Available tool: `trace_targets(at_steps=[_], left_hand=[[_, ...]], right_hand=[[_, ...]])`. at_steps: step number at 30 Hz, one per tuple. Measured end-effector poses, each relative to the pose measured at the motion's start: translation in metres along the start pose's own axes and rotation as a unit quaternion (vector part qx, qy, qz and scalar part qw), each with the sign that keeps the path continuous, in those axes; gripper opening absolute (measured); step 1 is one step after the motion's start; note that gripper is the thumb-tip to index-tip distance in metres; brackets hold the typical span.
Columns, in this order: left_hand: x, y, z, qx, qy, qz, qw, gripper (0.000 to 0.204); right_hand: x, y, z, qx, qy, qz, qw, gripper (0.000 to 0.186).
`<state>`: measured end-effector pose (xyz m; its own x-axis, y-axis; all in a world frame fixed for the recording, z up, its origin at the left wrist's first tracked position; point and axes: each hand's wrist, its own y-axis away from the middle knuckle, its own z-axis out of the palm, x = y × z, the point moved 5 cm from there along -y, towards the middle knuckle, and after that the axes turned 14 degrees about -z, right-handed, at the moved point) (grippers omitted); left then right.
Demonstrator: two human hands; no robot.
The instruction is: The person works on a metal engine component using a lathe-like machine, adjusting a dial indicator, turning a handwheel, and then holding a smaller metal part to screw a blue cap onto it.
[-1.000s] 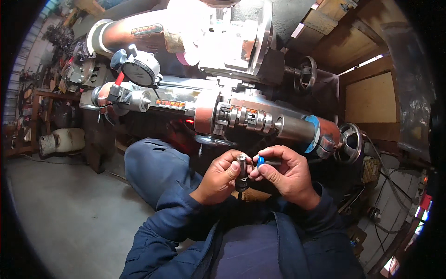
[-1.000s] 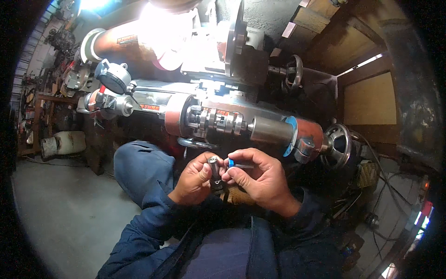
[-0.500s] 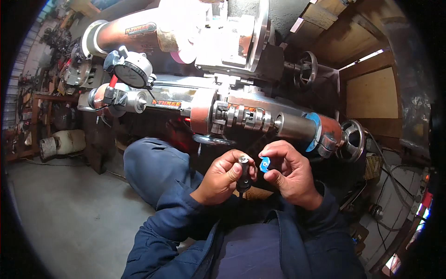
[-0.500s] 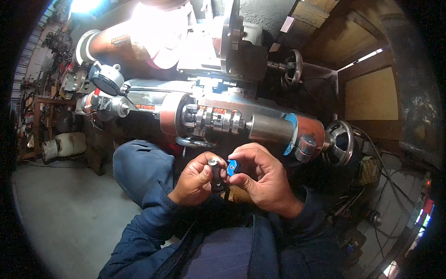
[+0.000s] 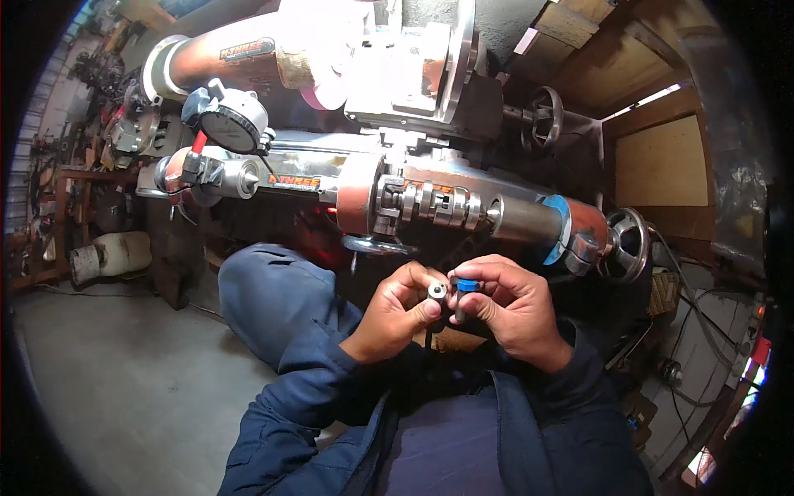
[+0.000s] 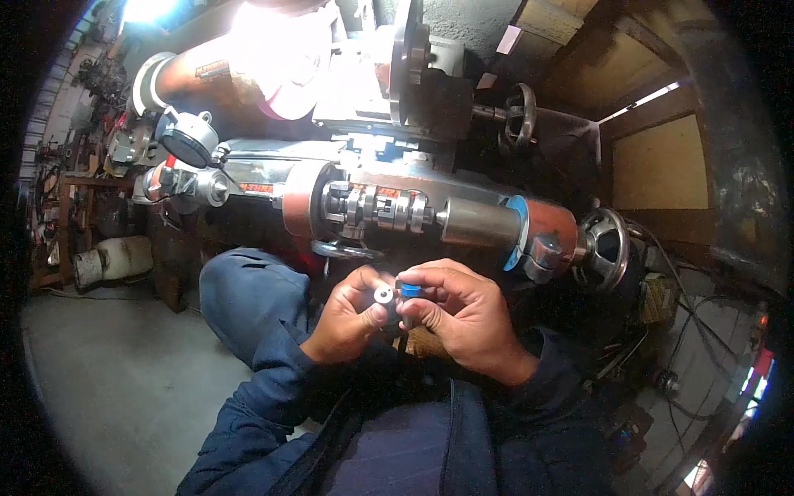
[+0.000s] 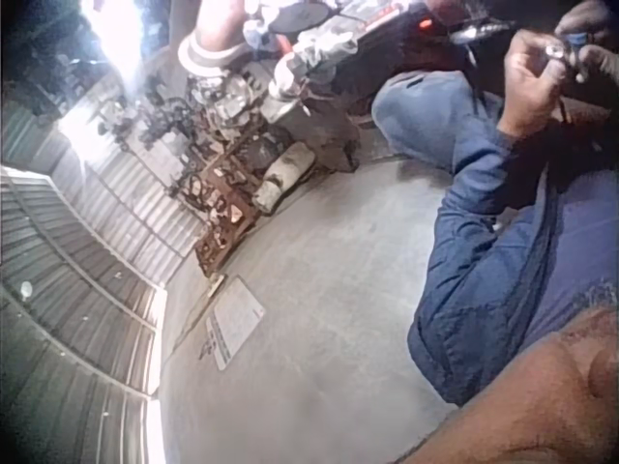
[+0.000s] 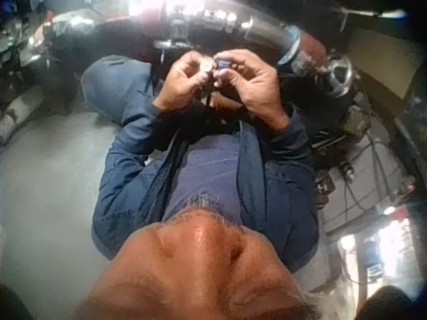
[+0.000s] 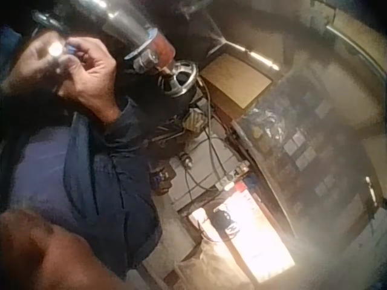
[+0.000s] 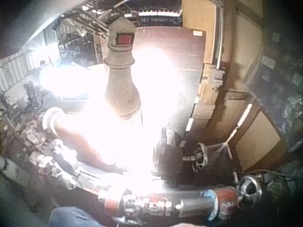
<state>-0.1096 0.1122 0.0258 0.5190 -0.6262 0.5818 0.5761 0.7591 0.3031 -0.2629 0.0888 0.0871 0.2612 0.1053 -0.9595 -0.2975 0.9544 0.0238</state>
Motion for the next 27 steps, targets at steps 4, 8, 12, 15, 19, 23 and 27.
trace_targets(at_steps=[4,8,12,15,19,23,27], left_hand=[[-0.003,0.000,-0.002,-0.004,-0.025,-0.019,0.999,0.019],[-0.003,0.001,-0.002,0.022,-0.045,-0.003,0.999,0.021],[-0.002,-0.001,0.000,0.031,-0.068,0.017,0.997,0.021],[0.001,-0.001,0.000,0.045,-0.105,0.040,0.993,0.020],[0.006,0.002,0.002,0.102,-0.169,0.069,0.978,0.017],[0.011,0.006,0.004,0.190,-0.273,0.139,0.933,0.019],[0.020,0.007,0.013,0.217,-0.354,0.194,0.889,0.022]], right_hand=[[0.003,0.002,-0.001,0.013,-0.035,0.018,0.999,0.023],[0.003,0.002,-0.002,0.006,0.008,-0.005,1.000,0.022],[-0.003,-0.001,-0.005,-0.013,0.135,-0.060,0.989,0.022],[-0.012,-0.004,-0.002,-0.034,0.209,-0.104,0.972,0.022],[-0.016,-0.004,0.000,-0.041,0.240,-0.133,0.961,0.023],[-0.018,-0.003,0.003,-0.043,0.270,-0.165,0.948,0.025],[-0.019,-0.002,0.005,-0.042,0.301,-0.184,0.935,0.027]])
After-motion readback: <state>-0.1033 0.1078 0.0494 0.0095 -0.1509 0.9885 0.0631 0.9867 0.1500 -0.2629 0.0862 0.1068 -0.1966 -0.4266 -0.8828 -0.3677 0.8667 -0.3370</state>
